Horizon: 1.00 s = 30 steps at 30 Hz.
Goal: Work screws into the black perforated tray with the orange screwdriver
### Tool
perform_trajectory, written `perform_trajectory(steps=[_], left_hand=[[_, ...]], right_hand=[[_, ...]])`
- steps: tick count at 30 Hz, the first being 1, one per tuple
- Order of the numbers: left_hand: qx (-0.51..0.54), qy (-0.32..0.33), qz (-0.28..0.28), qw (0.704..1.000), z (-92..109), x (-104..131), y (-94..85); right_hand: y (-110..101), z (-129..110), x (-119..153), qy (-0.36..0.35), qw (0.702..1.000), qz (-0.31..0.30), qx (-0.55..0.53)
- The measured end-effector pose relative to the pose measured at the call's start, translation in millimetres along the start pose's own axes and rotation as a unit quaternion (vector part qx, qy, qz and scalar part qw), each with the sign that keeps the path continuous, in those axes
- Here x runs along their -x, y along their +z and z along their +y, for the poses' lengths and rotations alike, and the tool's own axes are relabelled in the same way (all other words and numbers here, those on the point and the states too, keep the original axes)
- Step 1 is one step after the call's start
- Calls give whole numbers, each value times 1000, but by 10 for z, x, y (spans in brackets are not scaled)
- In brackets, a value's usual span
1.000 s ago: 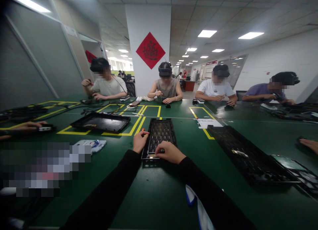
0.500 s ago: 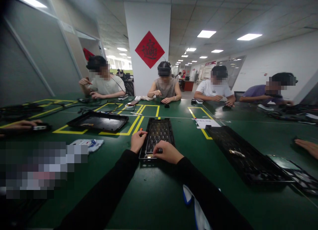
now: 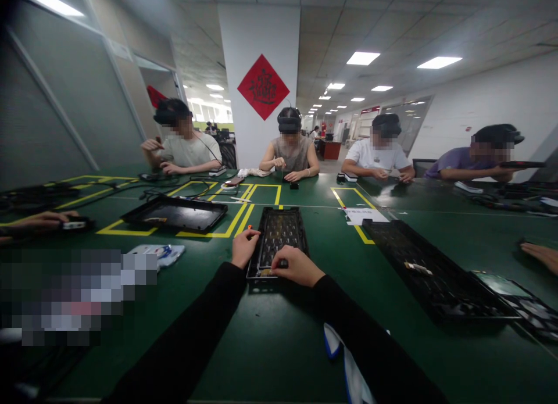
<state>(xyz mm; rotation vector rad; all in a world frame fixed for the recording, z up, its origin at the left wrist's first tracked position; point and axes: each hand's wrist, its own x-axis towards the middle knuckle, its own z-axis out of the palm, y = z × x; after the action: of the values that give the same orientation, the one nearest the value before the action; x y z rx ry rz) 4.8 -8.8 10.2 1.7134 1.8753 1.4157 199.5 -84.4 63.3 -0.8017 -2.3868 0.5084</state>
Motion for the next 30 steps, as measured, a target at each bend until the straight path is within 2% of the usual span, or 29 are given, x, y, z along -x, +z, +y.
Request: perform_trajectory(steps=[11, 22, 30], left_hand=[[13, 10, -4, 1000, -37, -12, 9], [14, 4, -4, 1000, 1, -8, -11], [15, 5, -2, 1000, -20, -14, -7]], right_hand=[[29, 23, 5, 7, 1000, -7, 21], [-2, 8, -3, 4, 1000, 0, 4], [52, 48, -8, 22, 1000, -4, -2]])
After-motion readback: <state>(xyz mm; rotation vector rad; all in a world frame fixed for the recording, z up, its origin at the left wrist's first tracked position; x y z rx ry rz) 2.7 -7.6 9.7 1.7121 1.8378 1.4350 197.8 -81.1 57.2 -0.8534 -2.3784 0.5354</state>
